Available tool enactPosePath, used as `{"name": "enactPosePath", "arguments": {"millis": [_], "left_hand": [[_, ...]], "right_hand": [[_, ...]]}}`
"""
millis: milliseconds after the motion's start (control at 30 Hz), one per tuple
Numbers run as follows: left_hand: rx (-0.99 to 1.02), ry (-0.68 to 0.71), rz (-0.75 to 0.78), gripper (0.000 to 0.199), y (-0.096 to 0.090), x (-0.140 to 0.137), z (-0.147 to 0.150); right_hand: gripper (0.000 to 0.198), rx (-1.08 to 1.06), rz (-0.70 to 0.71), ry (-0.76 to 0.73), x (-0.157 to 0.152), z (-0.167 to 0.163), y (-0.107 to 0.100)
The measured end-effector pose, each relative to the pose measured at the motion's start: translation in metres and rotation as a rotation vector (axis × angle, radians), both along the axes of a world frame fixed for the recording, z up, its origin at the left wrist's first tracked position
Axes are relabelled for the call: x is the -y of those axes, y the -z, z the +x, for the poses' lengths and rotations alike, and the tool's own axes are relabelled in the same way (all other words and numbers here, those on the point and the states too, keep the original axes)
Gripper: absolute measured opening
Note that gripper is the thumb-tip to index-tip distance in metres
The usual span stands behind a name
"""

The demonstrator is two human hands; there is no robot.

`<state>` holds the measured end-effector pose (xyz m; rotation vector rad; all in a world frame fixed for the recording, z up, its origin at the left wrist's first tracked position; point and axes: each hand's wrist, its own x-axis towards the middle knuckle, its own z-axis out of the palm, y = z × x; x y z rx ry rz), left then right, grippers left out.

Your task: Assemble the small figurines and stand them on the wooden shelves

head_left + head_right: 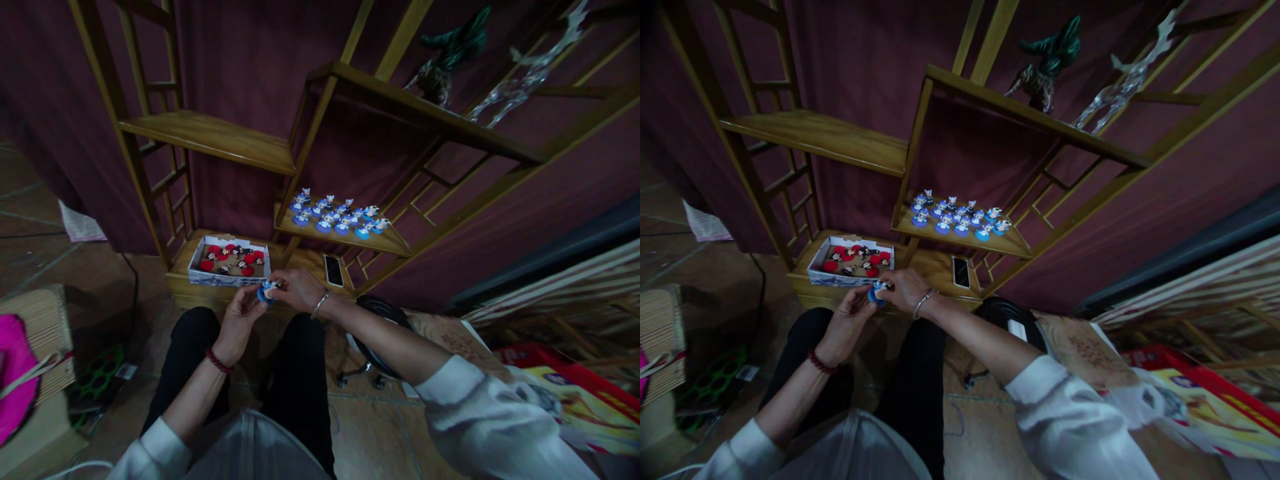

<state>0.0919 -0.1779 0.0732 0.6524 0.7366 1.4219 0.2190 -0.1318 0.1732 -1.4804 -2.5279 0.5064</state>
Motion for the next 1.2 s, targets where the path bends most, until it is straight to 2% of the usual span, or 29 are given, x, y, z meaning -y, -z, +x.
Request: {"name": "enactPosePath", "arguments": {"millis": [167,367,600,733,933,1033,1100,1133,1200], "left_hand": [[0.127,0.037,-0.021,0.034,-0.003,-0.001,-0.002],[0.234,0.011,-0.034,0.032,-0.006,-0.005,-0.001],[0.336,0.017,-0.094,0.028,-0.011,-0.006,0.002],[0.364,0.036,-0.097,0.026,-0.010,-0.002,0.003],[0.378,0.075,-0.114,0.024,-0.014,0.007,0.006],[0.316,0.122,-0.128,0.027,-0.015,0.006,0.003],[0.177,0.096,-0.131,0.030,-0.004,0.002,-0.004],[0.071,0.033,-0.139,0.031,0.006,-0.001,-0.010],[-0.196,-0.201,-0.256,0.027,0.032,-0.006,-0.024]], "right_hand": [[0.033,-0.120,-0.012,0.033,0.002,0.001,0.006],[0.042,-0.274,-0.076,0.096,0.005,0.002,0.017],[0.045,-0.475,-0.164,0.065,0.007,0.004,0.033],[0.040,-0.504,-0.154,0.085,0.011,0.004,0.038],[0.026,-0.662,-0.192,0.084,0.016,0.005,0.050],[0.025,-0.750,-0.197,0.080,0.015,0.007,0.056],[0.027,-0.806,-0.207,0.095,0.013,0.008,0.059],[0.028,-0.834,-0.211,0.110,0.011,0.010,0.059],[0.030,-0.883,-0.211,0.141,0.008,0.012,0.060]]}}
